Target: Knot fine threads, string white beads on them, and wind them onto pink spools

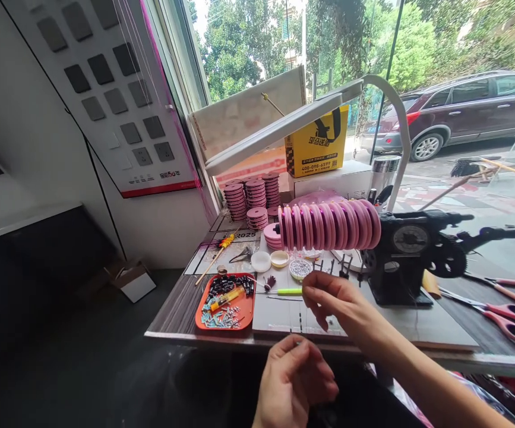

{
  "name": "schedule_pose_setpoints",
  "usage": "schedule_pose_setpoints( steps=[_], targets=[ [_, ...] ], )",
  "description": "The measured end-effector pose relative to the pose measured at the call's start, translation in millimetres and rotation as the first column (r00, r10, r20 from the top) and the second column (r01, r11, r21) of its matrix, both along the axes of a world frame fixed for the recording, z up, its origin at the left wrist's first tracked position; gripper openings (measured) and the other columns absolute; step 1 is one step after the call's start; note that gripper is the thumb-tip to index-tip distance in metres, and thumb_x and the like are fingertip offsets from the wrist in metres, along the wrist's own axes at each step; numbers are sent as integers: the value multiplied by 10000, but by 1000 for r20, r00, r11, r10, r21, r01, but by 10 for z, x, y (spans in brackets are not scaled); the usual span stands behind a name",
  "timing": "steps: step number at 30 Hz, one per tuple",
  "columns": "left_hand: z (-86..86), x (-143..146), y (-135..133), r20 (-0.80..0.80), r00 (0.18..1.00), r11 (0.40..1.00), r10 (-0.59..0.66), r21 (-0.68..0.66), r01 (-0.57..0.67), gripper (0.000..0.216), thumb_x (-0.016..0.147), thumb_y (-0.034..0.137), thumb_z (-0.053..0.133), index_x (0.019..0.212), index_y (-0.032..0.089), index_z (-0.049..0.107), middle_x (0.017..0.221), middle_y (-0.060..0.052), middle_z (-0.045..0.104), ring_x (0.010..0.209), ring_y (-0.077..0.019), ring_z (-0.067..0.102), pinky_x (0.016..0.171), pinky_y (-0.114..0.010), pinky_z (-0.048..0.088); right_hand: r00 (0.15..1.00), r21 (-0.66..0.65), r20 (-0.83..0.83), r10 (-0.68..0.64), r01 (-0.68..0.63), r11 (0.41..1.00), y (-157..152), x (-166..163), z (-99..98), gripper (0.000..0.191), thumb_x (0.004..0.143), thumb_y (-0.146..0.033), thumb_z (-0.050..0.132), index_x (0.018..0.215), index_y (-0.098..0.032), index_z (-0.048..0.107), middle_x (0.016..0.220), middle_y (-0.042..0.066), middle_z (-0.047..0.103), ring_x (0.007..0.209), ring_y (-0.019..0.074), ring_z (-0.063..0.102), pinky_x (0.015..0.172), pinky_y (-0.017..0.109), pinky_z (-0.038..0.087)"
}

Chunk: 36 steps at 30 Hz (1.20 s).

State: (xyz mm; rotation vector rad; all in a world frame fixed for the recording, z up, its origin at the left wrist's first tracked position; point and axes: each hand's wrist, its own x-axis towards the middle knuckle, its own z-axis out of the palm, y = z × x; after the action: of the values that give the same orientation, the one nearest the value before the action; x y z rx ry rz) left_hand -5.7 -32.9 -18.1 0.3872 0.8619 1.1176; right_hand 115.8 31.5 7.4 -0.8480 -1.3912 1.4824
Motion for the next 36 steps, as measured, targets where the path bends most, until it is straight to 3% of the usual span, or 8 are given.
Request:
schedule_pose_setpoints(
  steps=[5, 12, 18, 23, 36],
  targets=[
    [-93, -49, -75, 42, 996, 995, -73, -64, 76, 215, 568, 290, 763, 566, 128, 621, 483, -38, 651, 404, -145, 604, 369, -189, 433, 1000, -14, -16, 5, -5, 1000, 12, -1, -44, 348, 713, -483, 587, 682, -154, 477, 579, -49, 416, 461, 56, 375, 408, 187, 325],
    [-152, -98, -140, 38, 990, 985, -135, -103, 138, 162, 694, 251, 669, 607, 125, 619, 517, -36, 654, 435, -125, 614, 398, -175, 435, 1000, -23, -17, -4, 3, 1000, 10, -1, -54, 337, 717, -473, 587, 681, -155, 479, 579, -43, 422, 476, 62, 379, 412, 193, 339],
    [-162, -96, -183, 31, 993, 985, -110, -133, 113, 231, 612, 322, 746, 622, 128, 620, 508, -21, 650, 434, -121, 605, 416, -180, 426, 999, -31, -44, -5, 4, 1000, 11, -2, -39, 352, 700, -483, 606, 672, -156, 480, 577, -42, 422, 477, 61, 374, 406, 190, 341],
    [-154, -121, -229, 54, 996, 978, -74, -192, 83, 203, 681, 303, 699, 654, 113, 636, 528, -38, 667, 464, -123, 616, 456, -186, 431, 999, -30, -48, -19, 18, 999, 21, -2, -46, 338, 705, -471, 602, 670, -160, 475, 574, -43, 427, 478, 63, 379, 404, 191, 341],
    [-262, -184, -268, 106, 989, 983, -105, -140, 119, 176, 709, 271, 676, 661, 106, 643, 564, -59, 684, 494, -143, 637, 488, -202, 443, 998, -47, -46, -45, 43, 998, 27, -17, -16, 366, 674, -496, 619, 648, -162, 472, 564, -44, 430, 471, 64, 375, 408, 199, 337]
  ],
)
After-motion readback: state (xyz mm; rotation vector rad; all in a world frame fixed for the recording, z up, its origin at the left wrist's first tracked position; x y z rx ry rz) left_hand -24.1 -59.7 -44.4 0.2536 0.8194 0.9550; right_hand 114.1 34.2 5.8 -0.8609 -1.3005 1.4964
